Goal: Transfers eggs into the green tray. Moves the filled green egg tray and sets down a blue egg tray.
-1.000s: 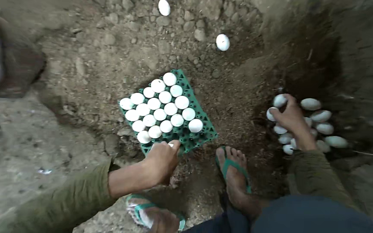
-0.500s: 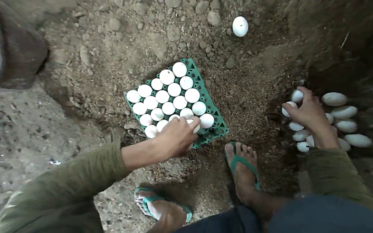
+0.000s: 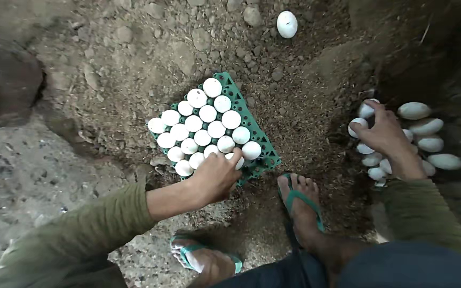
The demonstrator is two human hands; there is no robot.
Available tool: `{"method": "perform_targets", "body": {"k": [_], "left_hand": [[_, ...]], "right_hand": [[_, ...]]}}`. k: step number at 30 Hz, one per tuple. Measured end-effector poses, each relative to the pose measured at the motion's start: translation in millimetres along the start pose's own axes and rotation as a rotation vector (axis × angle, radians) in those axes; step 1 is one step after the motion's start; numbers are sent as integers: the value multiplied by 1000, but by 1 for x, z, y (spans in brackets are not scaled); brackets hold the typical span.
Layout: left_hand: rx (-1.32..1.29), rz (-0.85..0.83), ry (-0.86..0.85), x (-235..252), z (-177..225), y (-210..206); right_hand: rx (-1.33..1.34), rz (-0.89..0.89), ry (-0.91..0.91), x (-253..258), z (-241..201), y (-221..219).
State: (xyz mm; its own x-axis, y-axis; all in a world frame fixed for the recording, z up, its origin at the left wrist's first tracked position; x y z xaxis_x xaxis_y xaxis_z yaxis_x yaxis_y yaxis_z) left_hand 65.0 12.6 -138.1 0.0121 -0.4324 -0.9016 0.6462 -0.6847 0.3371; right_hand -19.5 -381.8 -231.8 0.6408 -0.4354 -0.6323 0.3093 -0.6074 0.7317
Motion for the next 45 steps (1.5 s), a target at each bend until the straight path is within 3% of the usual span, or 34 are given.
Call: {"method": "perform_targets", "body": {"k": [4,11,37,45], "left_hand": [[-5,-9,41,-3,5,-2],[87,-231,285,-4,28,5],[219,-251,364,-3,56,15],[97,-280,385,-15,46,15]], "right_hand": [[-5,-2,2,-1,-3,-1],[5,5,-4,-2,-3,-4],[44,23,24,-1,7,-11],[48,20,21,-1,2,-10]]}}
Point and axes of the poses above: each hand's wrist, its own x-axis towards the middle knuckle, its own y-axis out of the back of the hand, z = x × y, the point moved 3 cm from there along x, towards the middle knuckle, and after that the axes turned 4 degrees about y, right-handed, at the moved point
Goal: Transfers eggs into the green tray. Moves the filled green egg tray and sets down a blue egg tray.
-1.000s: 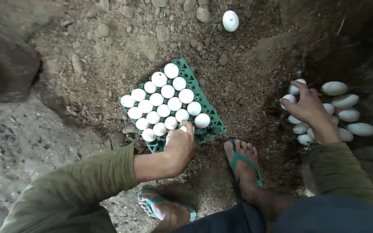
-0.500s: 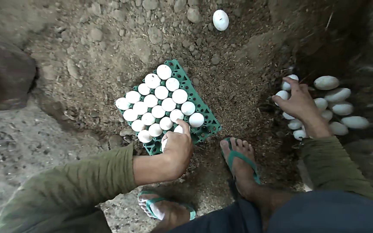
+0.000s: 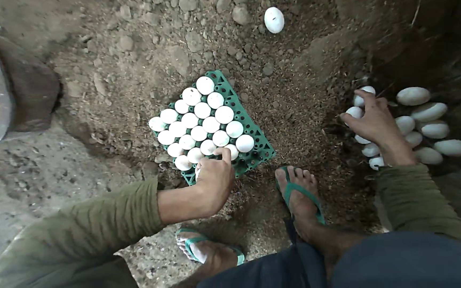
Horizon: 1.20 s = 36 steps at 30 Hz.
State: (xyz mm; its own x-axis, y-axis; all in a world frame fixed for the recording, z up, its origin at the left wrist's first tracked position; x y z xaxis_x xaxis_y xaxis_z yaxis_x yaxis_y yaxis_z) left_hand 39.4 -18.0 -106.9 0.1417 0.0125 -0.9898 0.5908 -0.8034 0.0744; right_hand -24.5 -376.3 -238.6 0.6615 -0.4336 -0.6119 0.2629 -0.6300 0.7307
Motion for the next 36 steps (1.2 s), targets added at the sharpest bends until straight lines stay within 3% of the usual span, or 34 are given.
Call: {"method": "perform_targets", "body": {"k": [3,9,17,21,25,28,30,36], "left_hand": [[-96,50,28,6,-13,-8],[-246,309,49,24,-38,-23],[-341,356,23,33,-36,-36],[-299,485,-30,30,-43,-43],[-254,779,-195,32,-43,-53],[-209,1222,-386,47,-45,-70],[-190,1410,-490,58,-49,-80],[-149,1640,-672,79,-60,-98]], "right_hand": [[4,10,-10,0,-1,-2],[-14,9,10,2,6,-5],[-22,20,11,1,9,-6],[-30,13,-7,1,6,-6],[-27,23,-13,-1,4,-7],[-22,34,-15,-3,4,-7],[-7,44,-23,-4,-1,-6],[94,128,-38,0,-3,-2]]}}
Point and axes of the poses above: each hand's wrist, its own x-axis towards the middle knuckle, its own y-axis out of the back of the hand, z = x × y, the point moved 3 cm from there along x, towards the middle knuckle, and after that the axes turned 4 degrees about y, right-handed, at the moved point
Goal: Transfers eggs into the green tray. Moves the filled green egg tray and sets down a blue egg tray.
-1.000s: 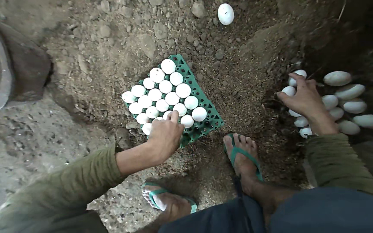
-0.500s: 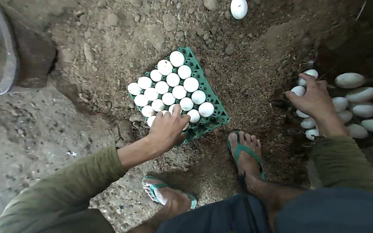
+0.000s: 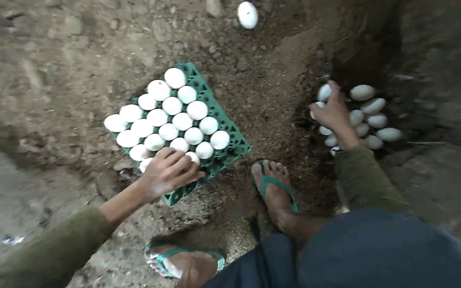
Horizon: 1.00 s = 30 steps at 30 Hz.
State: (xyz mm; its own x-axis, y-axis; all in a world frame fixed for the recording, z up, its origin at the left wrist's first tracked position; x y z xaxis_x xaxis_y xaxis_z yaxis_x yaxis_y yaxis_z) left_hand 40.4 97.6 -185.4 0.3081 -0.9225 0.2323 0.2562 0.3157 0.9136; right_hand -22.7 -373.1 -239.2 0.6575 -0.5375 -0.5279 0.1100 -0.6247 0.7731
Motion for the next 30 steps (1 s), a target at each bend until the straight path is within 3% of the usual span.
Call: {"method": "perform_targets", "body": {"k": [9,22,26,30], "left_hand": [[104,51,-10,-3,1,-3],[72,17,-24,-25,21,-6],[31,-17,45,-30,20,-6],[19,30,136,-36,4,7]], "right_hand": [[-43,-36,-60,15,-1,1],[-57,-82,43,9,10,0],[353,-159,5,-14,37,19],[1061,-167,-35,-9,62,43]]}}
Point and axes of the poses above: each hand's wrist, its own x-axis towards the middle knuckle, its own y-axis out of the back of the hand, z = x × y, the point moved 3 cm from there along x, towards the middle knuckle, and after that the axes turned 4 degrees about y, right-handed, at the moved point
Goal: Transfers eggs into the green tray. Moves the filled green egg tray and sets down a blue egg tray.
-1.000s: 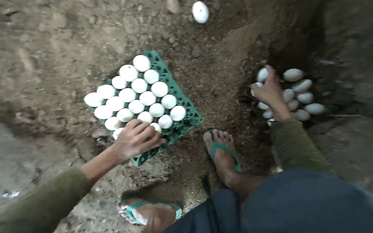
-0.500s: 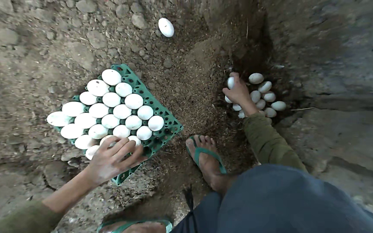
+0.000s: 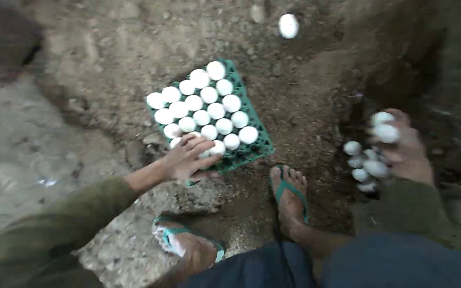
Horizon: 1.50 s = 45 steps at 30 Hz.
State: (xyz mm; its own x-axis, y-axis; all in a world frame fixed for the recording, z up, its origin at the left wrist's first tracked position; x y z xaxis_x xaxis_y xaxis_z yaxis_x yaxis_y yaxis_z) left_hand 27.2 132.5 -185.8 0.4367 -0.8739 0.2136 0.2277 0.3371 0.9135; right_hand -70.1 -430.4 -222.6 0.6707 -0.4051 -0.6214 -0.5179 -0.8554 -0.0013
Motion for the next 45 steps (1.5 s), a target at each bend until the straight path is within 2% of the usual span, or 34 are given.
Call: {"method": "perform_targets", "body": {"k": [2,4,6,9,10,13,21,25,27,29,31,33,35,37,39,40,42,45], "left_hand": [[38,37,17,4,-12,4],[102,40,8,12,-21,7],[133,45,5,16,-28,9],[144,41,29,18,-31,13],[145,43,30,17,-32,14],[156,44,23,13,-36,16],[240,13,89,5,-57,55],[286,-3,135,23,-69,92],[231,35,221,38,-68,103],[116,155,316,61,-55,100],[-74,248,365,89,-30,80],[-326,96,385,121,9,53],[-593,-20,376,155,47,29],[-1071,-51,518,186,69,11],[-1502,78,751,213,77,-4],[-1621,168,801,224,77,-11],[-1736,376,758,237,72,-19],[-1891,717,782,238,62,-23]], "right_hand": [[336,-53,58,13,-1,26],[410,-65,89,12,-17,27],[153,-4,93,12,-30,30],[-650,168,94,13,-46,33],[-834,188,95,18,-45,39],[-1174,215,136,38,-35,50],[-1354,160,-2,45,-44,28],[-1472,132,61,48,-35,19],[-1460,158,99,48,-30,26],[-1353,217,117,41,-31,28],[-1214,284,135,30,-37,20],[-1100,244,194,20,-44,-3],[-930,106,321,9,-54,-40],[-733,-72,412,-10,-64,-88],[-571,-252,525,-36,-74,-143],[-504,-335,576,-46,-77,-169],[-485,-414,653,-60,-78,-213],[-663,-350,727,-70,-79,-251]]}}
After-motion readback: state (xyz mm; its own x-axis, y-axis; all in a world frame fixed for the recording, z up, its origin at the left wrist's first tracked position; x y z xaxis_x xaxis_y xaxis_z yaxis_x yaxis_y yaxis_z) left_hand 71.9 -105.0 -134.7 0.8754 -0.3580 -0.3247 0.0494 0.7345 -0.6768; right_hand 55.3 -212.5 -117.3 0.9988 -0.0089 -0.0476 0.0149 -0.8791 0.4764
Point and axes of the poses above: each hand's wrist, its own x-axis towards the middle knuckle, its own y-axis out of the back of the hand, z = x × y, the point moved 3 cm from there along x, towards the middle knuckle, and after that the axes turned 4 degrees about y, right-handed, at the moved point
